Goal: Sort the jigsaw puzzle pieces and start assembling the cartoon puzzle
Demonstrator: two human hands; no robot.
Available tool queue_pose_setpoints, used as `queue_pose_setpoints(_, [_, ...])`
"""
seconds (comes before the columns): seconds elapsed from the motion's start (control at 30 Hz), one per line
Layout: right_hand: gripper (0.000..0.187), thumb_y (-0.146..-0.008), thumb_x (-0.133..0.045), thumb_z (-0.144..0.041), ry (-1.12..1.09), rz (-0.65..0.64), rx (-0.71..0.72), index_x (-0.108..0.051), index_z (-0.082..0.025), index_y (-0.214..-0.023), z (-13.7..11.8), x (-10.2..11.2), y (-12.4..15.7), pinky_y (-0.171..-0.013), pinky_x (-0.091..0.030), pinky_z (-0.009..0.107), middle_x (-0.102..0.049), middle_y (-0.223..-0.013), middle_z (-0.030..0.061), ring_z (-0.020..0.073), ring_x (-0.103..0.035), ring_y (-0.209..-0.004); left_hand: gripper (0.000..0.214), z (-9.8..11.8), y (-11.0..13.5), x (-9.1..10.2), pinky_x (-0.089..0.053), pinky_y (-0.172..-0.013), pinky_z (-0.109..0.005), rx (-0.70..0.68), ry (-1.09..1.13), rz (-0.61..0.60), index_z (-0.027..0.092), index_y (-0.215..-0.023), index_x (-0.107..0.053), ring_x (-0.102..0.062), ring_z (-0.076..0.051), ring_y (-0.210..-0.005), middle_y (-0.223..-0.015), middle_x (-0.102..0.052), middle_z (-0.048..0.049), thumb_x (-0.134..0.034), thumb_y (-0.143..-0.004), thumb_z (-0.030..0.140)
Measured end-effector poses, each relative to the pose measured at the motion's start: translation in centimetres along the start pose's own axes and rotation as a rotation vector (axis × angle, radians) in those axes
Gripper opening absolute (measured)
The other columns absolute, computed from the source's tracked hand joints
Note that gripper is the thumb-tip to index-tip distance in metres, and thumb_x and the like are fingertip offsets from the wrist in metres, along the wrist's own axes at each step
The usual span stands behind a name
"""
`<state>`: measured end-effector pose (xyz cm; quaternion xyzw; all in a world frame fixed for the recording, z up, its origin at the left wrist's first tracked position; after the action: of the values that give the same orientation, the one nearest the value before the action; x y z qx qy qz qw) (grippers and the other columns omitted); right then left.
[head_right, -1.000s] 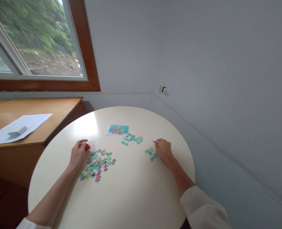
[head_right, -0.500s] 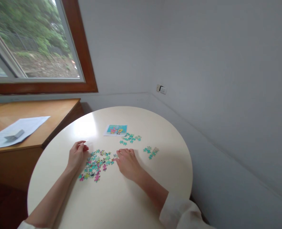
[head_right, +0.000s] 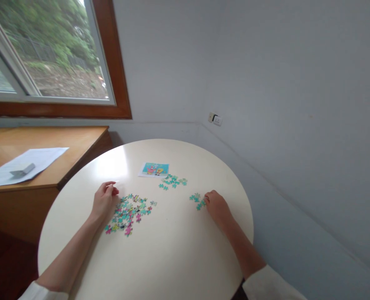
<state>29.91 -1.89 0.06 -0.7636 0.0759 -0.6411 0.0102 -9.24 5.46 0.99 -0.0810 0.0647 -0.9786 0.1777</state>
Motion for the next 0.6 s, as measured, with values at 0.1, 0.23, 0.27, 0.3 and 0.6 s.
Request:
queue_pose_setpoints(0.1, [0.027, -0.083, -0.040, -0.016, 0.000, 0.027, 0.016, -0.066, -0.015, -0.076, 0.1, 0.0, -0.6, -0.072, -0.038, 0.026, -0.064, -0.082, 0.0099, 0.0180, -0.057, -0.078, 0.023, -0.2, -0.1, 0.0, -0.040, -0.047, -0.023, -0.013, 0.002, -0.005, 0.017, -0.083, -0.055, -0.052, -0.014, -0.055, -0.058, -0.053, 0.0002, -0.044, -0.071, 0.033])
queue_pose_setpoints(0.23, [0.028, -0.081, -0.038, -0.013, -0.053, 0.077, -0.021, -0.064, -0.015, -0.072, 1.0, 0.6, -2.5, -0.066, -0.036, 0.025, -0.065, -0.077, 0.0084, 0.0165, -0.057, -0.072, 0.023, -0.3, -0.2, 0.1, -0.041, -0.048, -0.023, -0.023, -0.008, -0.011, 0.017, -0.083, -0.055, -0.053, -0.014, -0.055, -0.059, -0.054, -0.0002, -0.044, -0.071, 0.033])
queue_pose_setpoints(0.27, [0.028, -0.080, -0.038, -0.013, -0.068, 0.080, -0.031, -0.064, -0.015, -0.070, 1.3, 0.6, -2.9, -0.064, -0.036, 0.024, -0.065, -0.074, 0.0074, 0.0158, -0.056, -0.070, 0.023, -0.3, -0.2, 0.1, -0.041, -0.047, -0.023, -0.021, -0.011, -0.011, 0.017, -0.083, -0.055, -0.052, -0.014, -0.055, -0.059, -0.054, -0.0003, -0.044, -0.071, 0.033])
queue_pose_setpoints(0.3, [0.028, -0.079, -0.038, -0.013, -0.086, 0.084, -0.039, -0.064, -0.016, -0.069, 1.5, 0.6, -3.4, -0.062, -0.036, 0.024, -0.065, -0.071, 0.0063, 0.0153, -0.056, -0.067, 0.023, -0.3, -0.2, 0.1, -0.041, -0.047, -0.023, -0.017, -0.014, -0.010, 0.017, -0.083, -0.055, -0.052, -0.014, -0.055, -0.059, -0.054, -0.0003, -0.044, -0.071, 0.033])
queue_pose_setpoints(0.6, [0.024, -0.073, -0.041, -0.020, -0.224, 0.210, -0.075, -0.065, -0.014, -0.073, 2.8, -0.7, -3.8, -0.064, -0.042, 0.026, -0.064, -0.071, 0.0057, 0.0162, -0.057, -0.066, 0.025, -0.1, 0.1, 0.0, -0.039, -0.045, -0.023, -0.009, -0.005, -0.008, 0.017, -0.084, -0.054, -0.050, -0.014, -0.053, -0.059, -0.052, 0.0000, -0.044, -0.071, 0.035])
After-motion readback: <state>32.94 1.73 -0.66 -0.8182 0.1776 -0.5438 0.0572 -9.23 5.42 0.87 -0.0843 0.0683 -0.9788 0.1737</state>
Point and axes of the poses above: each hand's wrist, its own y-axis away from the middle knuckle, its own x-axis out of the back of the hand, z = x × y, the point moved 5 cm from there along -y, towards the middle knuckle
